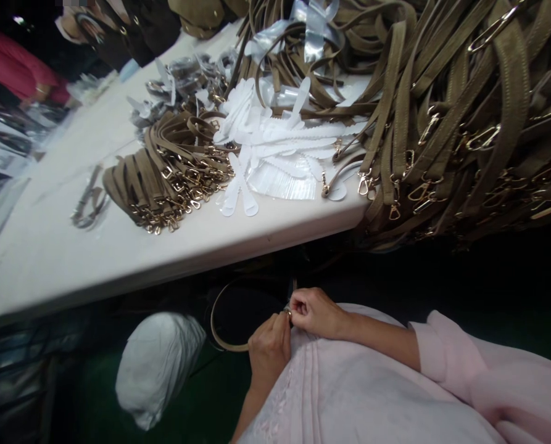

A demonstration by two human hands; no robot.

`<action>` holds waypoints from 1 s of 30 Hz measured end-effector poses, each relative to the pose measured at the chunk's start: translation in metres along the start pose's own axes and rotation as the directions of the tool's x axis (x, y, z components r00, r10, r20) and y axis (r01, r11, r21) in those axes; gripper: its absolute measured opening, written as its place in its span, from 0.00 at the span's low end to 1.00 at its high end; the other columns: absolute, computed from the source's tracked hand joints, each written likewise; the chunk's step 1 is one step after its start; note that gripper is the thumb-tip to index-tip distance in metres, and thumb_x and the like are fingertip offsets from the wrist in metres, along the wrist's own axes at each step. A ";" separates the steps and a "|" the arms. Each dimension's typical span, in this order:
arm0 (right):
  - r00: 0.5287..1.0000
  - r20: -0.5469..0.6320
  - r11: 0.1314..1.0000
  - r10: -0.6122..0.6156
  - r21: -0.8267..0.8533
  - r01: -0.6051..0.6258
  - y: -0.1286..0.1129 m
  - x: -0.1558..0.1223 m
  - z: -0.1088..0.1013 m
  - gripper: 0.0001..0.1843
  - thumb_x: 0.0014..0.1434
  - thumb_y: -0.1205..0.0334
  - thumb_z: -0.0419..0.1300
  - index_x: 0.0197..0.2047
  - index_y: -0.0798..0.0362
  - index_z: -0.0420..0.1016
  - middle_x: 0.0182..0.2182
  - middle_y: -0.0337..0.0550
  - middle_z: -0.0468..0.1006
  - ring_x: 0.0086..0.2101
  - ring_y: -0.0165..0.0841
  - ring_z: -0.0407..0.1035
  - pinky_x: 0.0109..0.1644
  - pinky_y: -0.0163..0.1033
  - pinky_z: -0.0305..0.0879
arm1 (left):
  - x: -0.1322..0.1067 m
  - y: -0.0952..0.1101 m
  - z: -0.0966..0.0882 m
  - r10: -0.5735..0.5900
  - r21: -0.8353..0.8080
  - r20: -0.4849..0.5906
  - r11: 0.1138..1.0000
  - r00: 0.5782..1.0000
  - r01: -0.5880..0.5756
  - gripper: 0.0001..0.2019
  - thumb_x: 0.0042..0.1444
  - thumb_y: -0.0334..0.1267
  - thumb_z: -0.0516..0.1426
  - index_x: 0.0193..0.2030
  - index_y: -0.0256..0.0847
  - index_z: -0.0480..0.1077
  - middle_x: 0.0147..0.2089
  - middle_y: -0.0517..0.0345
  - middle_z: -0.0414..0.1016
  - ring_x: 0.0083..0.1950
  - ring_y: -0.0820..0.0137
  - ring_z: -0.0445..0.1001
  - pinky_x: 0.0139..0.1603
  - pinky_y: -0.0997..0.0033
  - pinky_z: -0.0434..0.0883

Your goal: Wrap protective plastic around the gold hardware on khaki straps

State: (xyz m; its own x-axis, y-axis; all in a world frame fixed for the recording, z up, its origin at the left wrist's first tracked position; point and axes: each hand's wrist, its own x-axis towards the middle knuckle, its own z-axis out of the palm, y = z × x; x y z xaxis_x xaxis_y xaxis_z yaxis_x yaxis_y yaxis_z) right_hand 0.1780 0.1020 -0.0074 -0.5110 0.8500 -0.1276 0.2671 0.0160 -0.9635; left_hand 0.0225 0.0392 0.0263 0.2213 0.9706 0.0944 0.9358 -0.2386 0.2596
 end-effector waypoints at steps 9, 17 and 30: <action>0.996 0.031 0.977 0.084 0.194 -0.089 0.011 -0.003 -0.001 0.04 0.52 0.64 0.58 0.28 0.56 0.72 0.23 0.36 0.69 0.25 0.26 0.60 0.28 0.31 0.56 | 0.006 0.007 -0.006 -0.452 -0.628 0.381 0.514 0.807 0.584 0.11 0.64 0.46 0.53 0.39 0.41 0.66 0.28 0.63 0.68 0.30 0.72 0.67 0.32 0.74 0.63; 1.000 0.006 0.998 -0.023 0.057 0.022 0.008 -0.003 0.002 0.04 0.53 0.66 0.58 0.28 0.55 0.72 0.24 0.37 0.70 0.25 0.27 0.62 0.28 0.32 0.57 | 0.002 0.003 0.000 -0.463 -0.667 0.411 0.434 0.785 0.606 0.12 0.63 0.44 0.53 0.43 0.38 0.72 0.33 0.56 0.74 0.35 0.69 0.72 0.38 0.71 0.66; 0.938 0.147 0.904 -0.313 -0.256 0.341 0.004 -0.003 0.006 0.09 0.62 0.64 0.57 0.29 0.55 0.71 0.24 0.36 0.69 0.23 0.26 0.62 0.27 0.32 0.60 | -0.007 0.009 0.017 -0.574 -0.776 0.561 -0.115 0.596 0.620 0.20 0.45 0.48 0.68 0.38 0.35 0.72 0.22 0.63 0.68 0.20 0.77 0.63 0.24 0.75 0.61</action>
State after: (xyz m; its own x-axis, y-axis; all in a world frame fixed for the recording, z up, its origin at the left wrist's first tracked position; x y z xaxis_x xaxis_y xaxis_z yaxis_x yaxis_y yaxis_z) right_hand 0.1759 0.0960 -0.0127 -0.6832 0.7152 0.1470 0.2759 0.4393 -0.8550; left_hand 0.0341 0.0306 0.0122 -0.2514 0.7332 -0.6318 -0.1834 0.6049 0.7749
